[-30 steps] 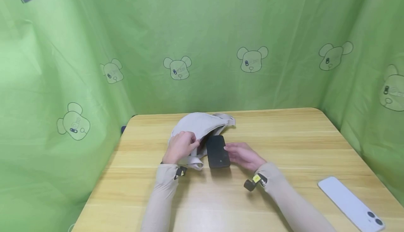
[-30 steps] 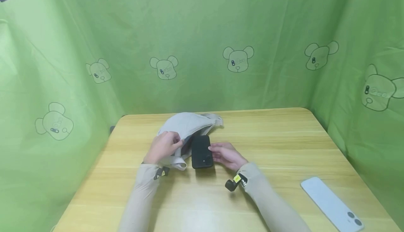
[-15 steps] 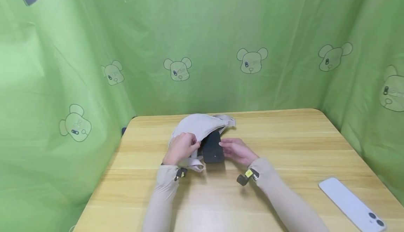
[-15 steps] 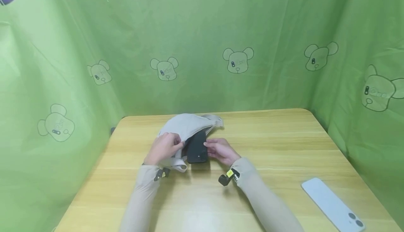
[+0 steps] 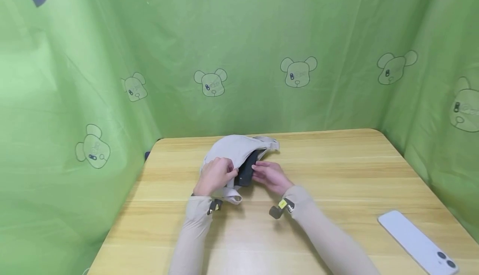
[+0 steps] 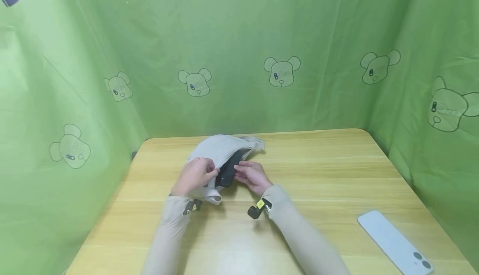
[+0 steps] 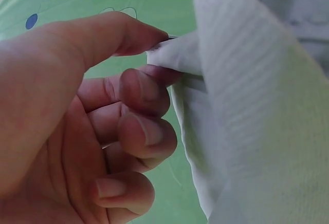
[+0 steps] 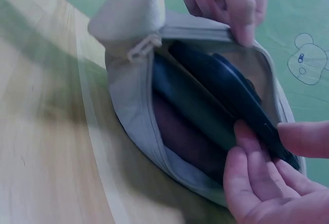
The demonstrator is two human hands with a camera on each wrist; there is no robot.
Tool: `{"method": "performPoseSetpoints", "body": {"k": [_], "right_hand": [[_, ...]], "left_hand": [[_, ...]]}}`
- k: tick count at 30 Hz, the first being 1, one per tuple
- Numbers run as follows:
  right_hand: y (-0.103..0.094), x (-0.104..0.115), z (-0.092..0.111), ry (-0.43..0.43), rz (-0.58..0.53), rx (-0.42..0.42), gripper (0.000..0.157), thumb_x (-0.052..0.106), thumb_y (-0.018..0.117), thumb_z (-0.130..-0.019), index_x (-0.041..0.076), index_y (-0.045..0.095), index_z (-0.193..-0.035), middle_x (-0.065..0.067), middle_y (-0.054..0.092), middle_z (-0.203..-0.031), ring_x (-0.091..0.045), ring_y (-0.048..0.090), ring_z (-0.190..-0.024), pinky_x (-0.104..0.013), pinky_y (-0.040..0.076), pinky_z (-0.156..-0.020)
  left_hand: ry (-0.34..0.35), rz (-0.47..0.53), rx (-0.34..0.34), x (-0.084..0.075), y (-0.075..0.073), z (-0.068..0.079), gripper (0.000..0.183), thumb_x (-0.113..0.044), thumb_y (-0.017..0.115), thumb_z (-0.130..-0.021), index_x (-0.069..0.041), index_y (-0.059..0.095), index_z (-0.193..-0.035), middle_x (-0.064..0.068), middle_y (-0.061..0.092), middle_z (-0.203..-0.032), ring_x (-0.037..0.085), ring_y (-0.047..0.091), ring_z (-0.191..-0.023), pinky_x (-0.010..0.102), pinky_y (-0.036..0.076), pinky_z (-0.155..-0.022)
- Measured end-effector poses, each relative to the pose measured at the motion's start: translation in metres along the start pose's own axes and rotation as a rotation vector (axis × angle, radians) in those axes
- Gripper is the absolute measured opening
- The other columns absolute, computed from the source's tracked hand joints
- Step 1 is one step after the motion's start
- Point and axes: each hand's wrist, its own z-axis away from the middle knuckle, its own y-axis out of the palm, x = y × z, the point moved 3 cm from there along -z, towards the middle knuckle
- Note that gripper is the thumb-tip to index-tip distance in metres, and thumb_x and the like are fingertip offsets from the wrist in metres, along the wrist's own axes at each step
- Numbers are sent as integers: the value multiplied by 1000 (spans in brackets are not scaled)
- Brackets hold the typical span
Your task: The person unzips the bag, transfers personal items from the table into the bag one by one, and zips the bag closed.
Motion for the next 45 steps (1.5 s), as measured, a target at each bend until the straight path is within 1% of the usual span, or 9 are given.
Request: {"method": "performPoseSetpoints", "body": {"k": [11, 17, 24, 29, 32, 35, 38, 41, 45], "right_hand": [[10, -4, -2, 13, -94, -1, 54, -4, 53, -101, -13, 32, -151, -5, 69, -103, -13, 70, -91, -35, 57, -102], [14, -9, -3, 20, -140, -49, 53, -5, 53, -101, -12, 35, -150, -6, 70, -102, -13, 71, -90, -32, 59, -97], [20, -14, -4, -1, -180, -139, 49, -7, 54, -99, -12, 41, -147, -7, 72, -101, -13, 73, -88, -34, 60, -96], [29, -17, -6, -20, -181, -164, 49, -9, 52, -98, -12, 42, -146, -25, 70, -122, -15, 74, -89, -29, 62, -89], [35, -17, -7, -9, -158, -153, 50, -8, 51, -98, -12, 41, -147, -30, 62, -136, -17, 74, -93, -34, 60, -97], [37, -16, -6, 20, -146, -131, 50, -6, 51, -99, -10, 42, -148, -30, 59, -140, -19, 72, -100, -41, 53, -109], [32, -12, -1, 51, -168, -77, 51, -4, 47, -101, -9, 38, -151, -31, 51, -148, -29, 66, -118, -45, 44, -118], [27, -8, 2, 63, -217, 13, 52, -1, 39, -105, -11, 28, -155, -34, 37, -158, -39, 49, -143, -44, 36, -124], [23, -5, 7, 77, -307, 74, 53, 4, 33, -108, -13, 19, -157, -37, 24, -163, -46, 28, -155, -46, 29, -127]], "left_hand": [[3, -11, 2, -2, 1, -1, 21, -29, 69, -94, -17, 70, -77, -6, 68, -70, 9, 56, -61, 28, 45, -58], [3, -4, 9, -2, 1, 0, 20, -29, 69, -94, -17, 70, -77, -5, 69, -71, 9, 56, -61, 27, 45, -58], [5, 8, 21, -6, 1, 1, 18, -27, 70, -94, -16, 70, -79, -3, 70, -73, 9, 56, -62, 27, 45, -58], [13, 9, 25, -8, 3, 0, 19, -27, 70, -94, -16, 70, -79, -4, 70, -72, 9, 56, -62, 27, 46, -59], [25, 18, 29, -8, 3, 0, 19, -28, 70, -94, -16, 71, -80, -4, 71, -74, 9, 56, -62, 27, 46, -58], [13, 7, 9, -3, 0, 1, 19, -29, 70, -93, -16, 71, -79, -4, 71, -73, 9, 55, -62, 27, 45, -58], [6, 9, -1, -1, 0, 1, 19, -28, 70, -93, -17, 70, -78, -5, 70, -72, 8, 55, -61, 27, 44, -56], [9, 14, 5, -1, -1, 2, 18, -28, 70, -93, -17, 71, -78, -6, 70, -71, 9, 55, -60, 27, 44, -56], [-4, 23, 18, -3, -1, 2, 18, -28, 70, -94, -17, 71, -79, -5, 70, -72, 9, 56, -61, 28, 45, -58]]}}
